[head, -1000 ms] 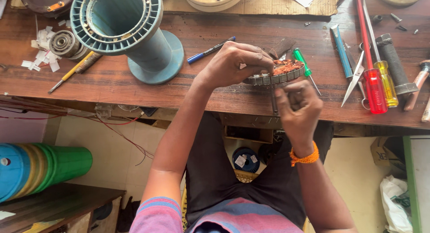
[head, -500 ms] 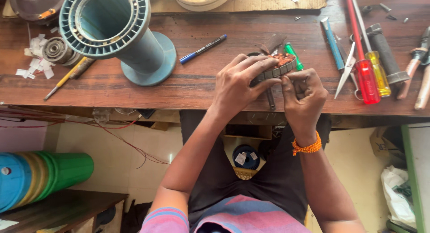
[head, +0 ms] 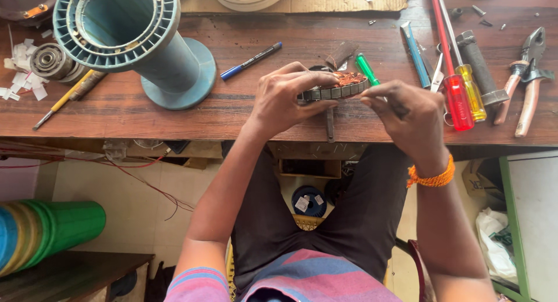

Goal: The person sits at a workbench and works on an electric motor armature, using their fingers to arrange and press copper windings and small components around the armature's slots, turning the part as they work around it. They hold the armature steady with one hand while dressing the windings with the other.

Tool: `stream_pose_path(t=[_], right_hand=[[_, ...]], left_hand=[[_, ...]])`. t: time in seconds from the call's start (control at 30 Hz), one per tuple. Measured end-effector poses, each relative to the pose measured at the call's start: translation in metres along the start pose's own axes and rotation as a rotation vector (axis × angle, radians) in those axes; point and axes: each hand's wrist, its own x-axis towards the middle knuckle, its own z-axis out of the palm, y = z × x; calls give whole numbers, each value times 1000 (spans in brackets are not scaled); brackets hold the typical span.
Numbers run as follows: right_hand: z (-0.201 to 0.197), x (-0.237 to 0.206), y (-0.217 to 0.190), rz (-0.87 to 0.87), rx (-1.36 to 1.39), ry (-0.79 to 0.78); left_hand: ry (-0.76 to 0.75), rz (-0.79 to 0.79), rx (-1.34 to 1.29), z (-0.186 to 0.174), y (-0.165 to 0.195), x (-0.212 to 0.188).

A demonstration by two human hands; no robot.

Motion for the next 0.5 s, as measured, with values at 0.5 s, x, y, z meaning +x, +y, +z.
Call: stream_pose_path(t=[0.5], right_hand=[[3, 46, 0, -203, -38, -137]], left_hand=[[138, -206, -132, 20, 18, -12]])
